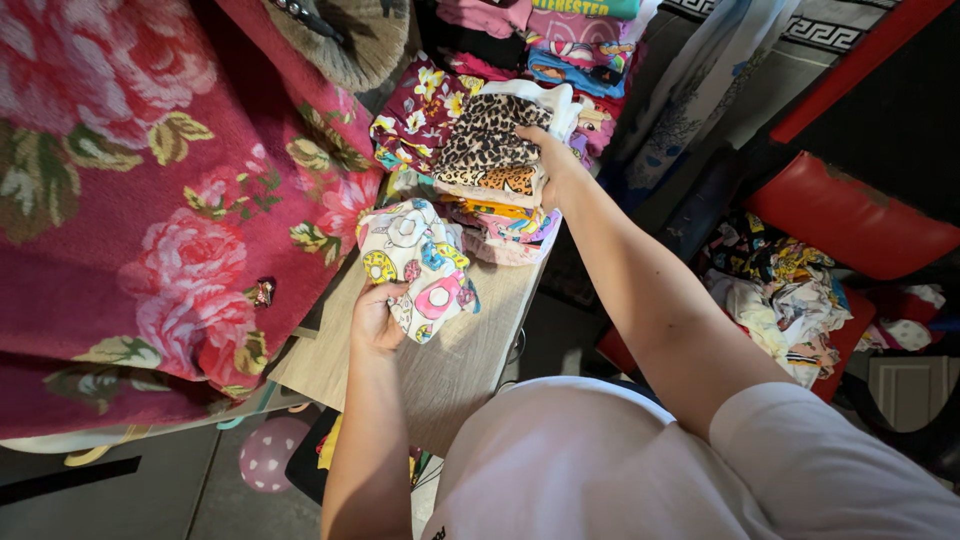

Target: The person folds several small garments, including a white cloth, a leopard-print item, a dark blue piece, and multiple patterned children's shirts. Each item is smoothed and folded by hand on a wooden table, then stacked in a neat pile.

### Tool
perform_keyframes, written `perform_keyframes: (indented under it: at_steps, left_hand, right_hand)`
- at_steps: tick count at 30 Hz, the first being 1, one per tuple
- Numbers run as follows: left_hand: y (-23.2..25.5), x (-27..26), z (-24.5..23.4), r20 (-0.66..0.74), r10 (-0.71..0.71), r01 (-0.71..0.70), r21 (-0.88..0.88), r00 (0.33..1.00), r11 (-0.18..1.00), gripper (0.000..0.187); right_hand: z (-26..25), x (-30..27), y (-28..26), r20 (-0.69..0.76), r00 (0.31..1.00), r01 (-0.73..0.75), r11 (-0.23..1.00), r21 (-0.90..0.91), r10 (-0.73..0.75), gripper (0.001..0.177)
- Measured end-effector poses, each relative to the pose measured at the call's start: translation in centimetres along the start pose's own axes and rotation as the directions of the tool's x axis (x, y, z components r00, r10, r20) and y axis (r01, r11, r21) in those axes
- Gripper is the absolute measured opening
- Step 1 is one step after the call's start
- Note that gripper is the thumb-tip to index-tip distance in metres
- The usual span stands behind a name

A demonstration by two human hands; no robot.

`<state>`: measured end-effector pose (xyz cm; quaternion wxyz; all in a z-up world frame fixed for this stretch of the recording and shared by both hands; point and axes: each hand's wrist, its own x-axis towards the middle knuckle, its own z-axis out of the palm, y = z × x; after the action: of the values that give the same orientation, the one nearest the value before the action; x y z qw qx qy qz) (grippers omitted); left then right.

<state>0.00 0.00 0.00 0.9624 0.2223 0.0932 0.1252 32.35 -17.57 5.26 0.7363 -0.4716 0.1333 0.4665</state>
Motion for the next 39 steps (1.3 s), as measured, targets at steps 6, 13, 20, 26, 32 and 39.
perform_keyframes:
  at_steps: [6, 13, 20, 26, 32, 39]
  left_hand:
    - [0.4, -0.6, 0.0, -0.025, -0.029, 0.03, 0.078, 0.999, 0.996, 0.078]
    - [2.4, 1.5, 3.4, 0.07, -0.201, 0.19, 0.147, 0.977, 0.971, 0.081]
    - [0.7, 17.1, 8.1, 0.256, -0.408, 0.362, 0.207, 0.877, 0.909, 0.078]
    - [-4.6, 25.4, 9.3, -0.197, -0.516, 0.528, 0.56, 0.834, 0.639, 0.07]
    - [-6.4, 24.6, 6.1, -0.333, -0.23, 0.403, 0.803, 0.914, 0.438, 0.079]
    - [-6.0, 24.3, 2.2, -0.235, -0.195, 0.288, 0.904, 0.952, 0.315, 0.067]
  right_hand:
    - [-2.9, 3.7, 0.8, 0.178, 0.981, 0.042, 0.981, 0.187, -0.076, 0.04]
    - [-6.8, -2.4, -6.2, 0.191, 0.943, 0.202, 0.923, 0.327, -0.273, 0.048]
    - [-8.8, -14.2, -12.2, 0.282, 0.761, 0.509, 0.807, 0.3, -0.584, 0.048]
    - [-8.6, -16.9, -11.8, 0.17, 0.779, 0.542, 0.785, 0.299, -0.603, 0.053]
    - [-8.4, -14.6, -10.9, 0.119, 0.871, 0.447, 0.869, 0.211, -0.477, 0.044]
    - [-6.2, -8.1, -7.2, 0.067, 0.836, 0.518, 0.823, 0.233, -0.545, 0.045]
